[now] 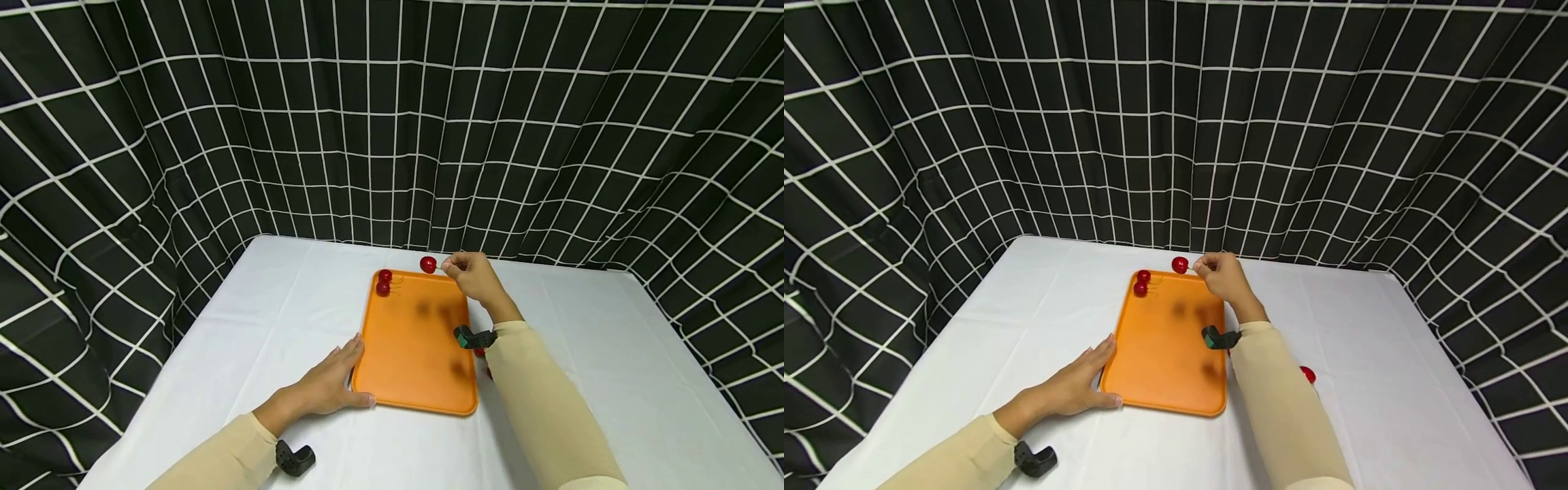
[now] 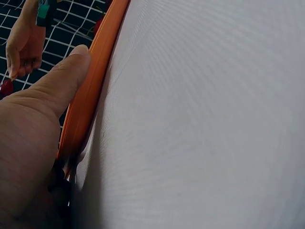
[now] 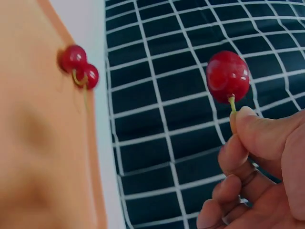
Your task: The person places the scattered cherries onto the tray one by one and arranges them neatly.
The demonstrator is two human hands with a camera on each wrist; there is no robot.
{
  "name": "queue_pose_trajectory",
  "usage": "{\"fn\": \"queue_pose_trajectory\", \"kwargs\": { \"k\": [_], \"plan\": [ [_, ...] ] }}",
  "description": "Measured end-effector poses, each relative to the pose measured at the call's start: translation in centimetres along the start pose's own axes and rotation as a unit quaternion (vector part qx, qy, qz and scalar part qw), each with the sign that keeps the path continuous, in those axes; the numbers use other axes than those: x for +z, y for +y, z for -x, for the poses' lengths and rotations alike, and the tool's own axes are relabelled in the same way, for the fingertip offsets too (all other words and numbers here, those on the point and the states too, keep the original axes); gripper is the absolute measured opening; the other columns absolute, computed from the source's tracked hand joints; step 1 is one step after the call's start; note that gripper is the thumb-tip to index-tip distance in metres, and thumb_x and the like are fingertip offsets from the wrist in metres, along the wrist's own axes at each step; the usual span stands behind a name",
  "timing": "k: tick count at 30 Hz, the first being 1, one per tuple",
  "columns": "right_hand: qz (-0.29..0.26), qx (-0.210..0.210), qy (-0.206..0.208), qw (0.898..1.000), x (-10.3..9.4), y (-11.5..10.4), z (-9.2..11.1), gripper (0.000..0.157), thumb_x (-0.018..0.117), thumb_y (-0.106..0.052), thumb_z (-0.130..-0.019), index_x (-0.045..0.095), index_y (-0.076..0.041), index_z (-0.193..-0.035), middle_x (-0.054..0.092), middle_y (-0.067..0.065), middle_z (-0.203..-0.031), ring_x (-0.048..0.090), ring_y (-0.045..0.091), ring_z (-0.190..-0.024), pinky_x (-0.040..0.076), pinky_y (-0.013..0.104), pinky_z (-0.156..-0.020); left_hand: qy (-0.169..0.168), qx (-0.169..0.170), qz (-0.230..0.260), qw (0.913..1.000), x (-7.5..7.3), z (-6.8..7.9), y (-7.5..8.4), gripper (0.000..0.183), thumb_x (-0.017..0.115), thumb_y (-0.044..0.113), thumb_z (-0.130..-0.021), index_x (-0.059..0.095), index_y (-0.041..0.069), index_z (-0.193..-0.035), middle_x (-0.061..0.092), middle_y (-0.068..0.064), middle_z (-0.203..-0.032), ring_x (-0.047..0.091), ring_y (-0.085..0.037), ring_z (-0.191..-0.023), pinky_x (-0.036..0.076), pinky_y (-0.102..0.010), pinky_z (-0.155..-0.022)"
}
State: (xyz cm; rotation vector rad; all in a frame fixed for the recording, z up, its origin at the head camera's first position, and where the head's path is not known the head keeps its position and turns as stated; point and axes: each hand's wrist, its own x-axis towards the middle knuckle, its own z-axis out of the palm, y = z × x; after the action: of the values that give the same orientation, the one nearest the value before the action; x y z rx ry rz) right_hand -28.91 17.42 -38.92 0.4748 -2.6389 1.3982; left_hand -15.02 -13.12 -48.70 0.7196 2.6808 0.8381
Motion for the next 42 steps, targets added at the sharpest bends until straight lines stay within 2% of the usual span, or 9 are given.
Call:
{"fn": "queue_pose_trajectory", "kwargs": {
  "k": [3, 9, 20, 33, 42],
  "plan": [
    [-0.002, 0.001, -0.004, 1.000, 1.5, 0.1, -0.6, 0.017, 0.059, -0.008, -0.097, 0.069, 0.005, -0.092, 0.057, 0.009, -0.076, 0.046, 0.020, -0.068, 0.040, 0.027, -0.056, -0.002, -0.001, -0.005, 1.0000, 0.0, 0.1, -0.1, 0.112, 0.064, 0.067, -0.078, 0.014, 0.000, -0.153, 0.002, -0.010, -0.160, 0.006, -0.025, -0.144, 0.008, -0.043, -0.116],
    [-0.017, 0.030, -0.019, 0.999, 4.5, 0.7, -1.6, 0.016, 0.061, -0.010, -0.096, 0.069, 0.002, -0.089, 0.053, 0.005, -0.069, 0.044, 0.017, -0.061, 0.037, 0.025, -0.050, 0.000, 0.003, -0.004, 1.0000, 0.0, 0.1, -0.2, 0.111, 0.064, 0.066, -0.079, 0.015, -0.001, -0.153, 0.002, -0.010, -0.160, 0.006, -0.025, -0.144, 0.007, -0.043, -0.116],
    [0.026, 0.079, -0.072, 0.994, 8.8, 2.4, -1.7, 0.018, 0.063, -0.014, -0.095, 0.071, 0.001, -0.090, 0.059, 0.003, -0.073, 0.048, 0.016, -0.064, 0.041, 0.026, -0.056, -0.006, -0.002, -0.002, 1.0000, 0.1, 0.0, -0.2, 0.113, 0.062, 0.070, -0.078, 0.014, 0.001, -0.153, 0.001, -0.008, -0.160, 0.006, -0.023, -0.144, 0.007, -0.042, -0.116],
    [0.072, 0.081, -0.092, 0.990, 11.1, 2.9, -1.8, 0.018, 0.067, -0.015, -0.092, 0.071, -0.007, -0.076, 0.058, 0.001, -0.072, 0.048, 0.018, -0.070, 0.040, 0.028, -0.062, -0.001, 0.001, -0.004, 1.0000, 0.1, 0.0, -0.2, 0.114, 0.063, 0.070, -0.077, 0.016, -0.001, -0.153, 0.003, -0.009, -0.160, 0.008, -0.024, -0.144, 0.009, -0.043, -0.116],
    [0.078, 0.087, -0.090, 0.989, 11.5, 3.0, -1.8, 0.016, 0.069, -0.017, -0.092, 0.073, -0.009, -0.078, 0.061, 0.000, -0.073, 0.050, 0.019, -0.072, 0.043, 0.030, -0.066, -0.003, -0.004, -0.008, 1.0000, 0.0, 0.0, -0.2, 0.114, 0.063, 0.069, -0.077, 0.016, 0.000, -0.153, 0.003, -0.009, -0.160, 0.007, -0.023, -0.144, 0.008, -0.042, -0.116]
  ]
}}
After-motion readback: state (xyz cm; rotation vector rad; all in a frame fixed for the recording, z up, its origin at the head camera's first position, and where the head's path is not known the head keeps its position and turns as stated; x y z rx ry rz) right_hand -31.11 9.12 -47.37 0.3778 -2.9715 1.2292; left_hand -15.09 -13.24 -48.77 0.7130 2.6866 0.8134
